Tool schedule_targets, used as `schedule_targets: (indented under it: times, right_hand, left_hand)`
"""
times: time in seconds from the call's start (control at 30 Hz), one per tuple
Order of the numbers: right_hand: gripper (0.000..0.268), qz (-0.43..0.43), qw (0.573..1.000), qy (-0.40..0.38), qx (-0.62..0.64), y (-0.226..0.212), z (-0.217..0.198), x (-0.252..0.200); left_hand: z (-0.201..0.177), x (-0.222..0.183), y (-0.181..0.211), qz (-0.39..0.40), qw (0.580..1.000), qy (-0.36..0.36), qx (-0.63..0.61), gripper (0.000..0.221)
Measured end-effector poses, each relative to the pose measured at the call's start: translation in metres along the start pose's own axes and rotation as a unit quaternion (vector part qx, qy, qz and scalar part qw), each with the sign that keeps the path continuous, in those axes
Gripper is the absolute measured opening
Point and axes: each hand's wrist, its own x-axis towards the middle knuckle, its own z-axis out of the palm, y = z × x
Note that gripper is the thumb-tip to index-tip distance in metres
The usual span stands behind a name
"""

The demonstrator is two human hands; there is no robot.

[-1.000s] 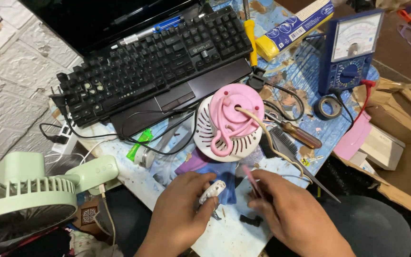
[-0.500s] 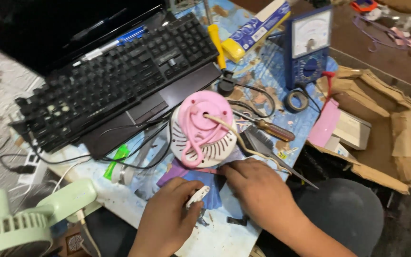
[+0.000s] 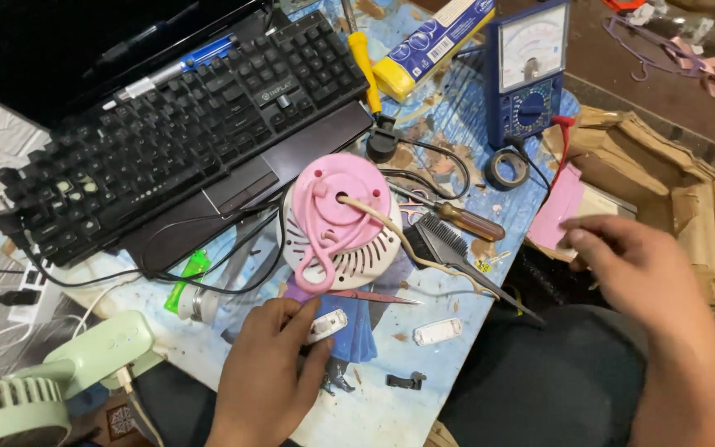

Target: Inspecting and testing a small electronic component using a prying tool and a multimeter on a repair bench.

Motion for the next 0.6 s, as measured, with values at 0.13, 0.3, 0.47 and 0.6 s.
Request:
schedule_targets:
  times: [0.13,0.3,0.47,0.6]
  right_hand:
    - [0.061,-0.01,0.983,-0.065,-0.173,0.035,0.021,0.065]
    - [0.056,0.057,0.982,-0.165,0.072,0.038,0.048,0.092]
    - [0.023,0.004,0.977,-0.168,0.128,0.103,0.058,0.141]
    - [0.024,-0.016,0.952,-0.202,0.23,0.133,0.047,0.148]
  left_hand:
    - [-0.001,-0.018,0.019,-0.011,0.999,0.036,0.003,0.053]
    - [0.025,-0.04,0.087,0.0,0.981,-0.047,-0.187,0.039]
    - [0.053,-0.015,0.154,0.147,0.931,-0.155,-0.297,0.04]
    - [0.043,0.026,0.204,0.097,0.937,-0.19,-0.277,0.065]
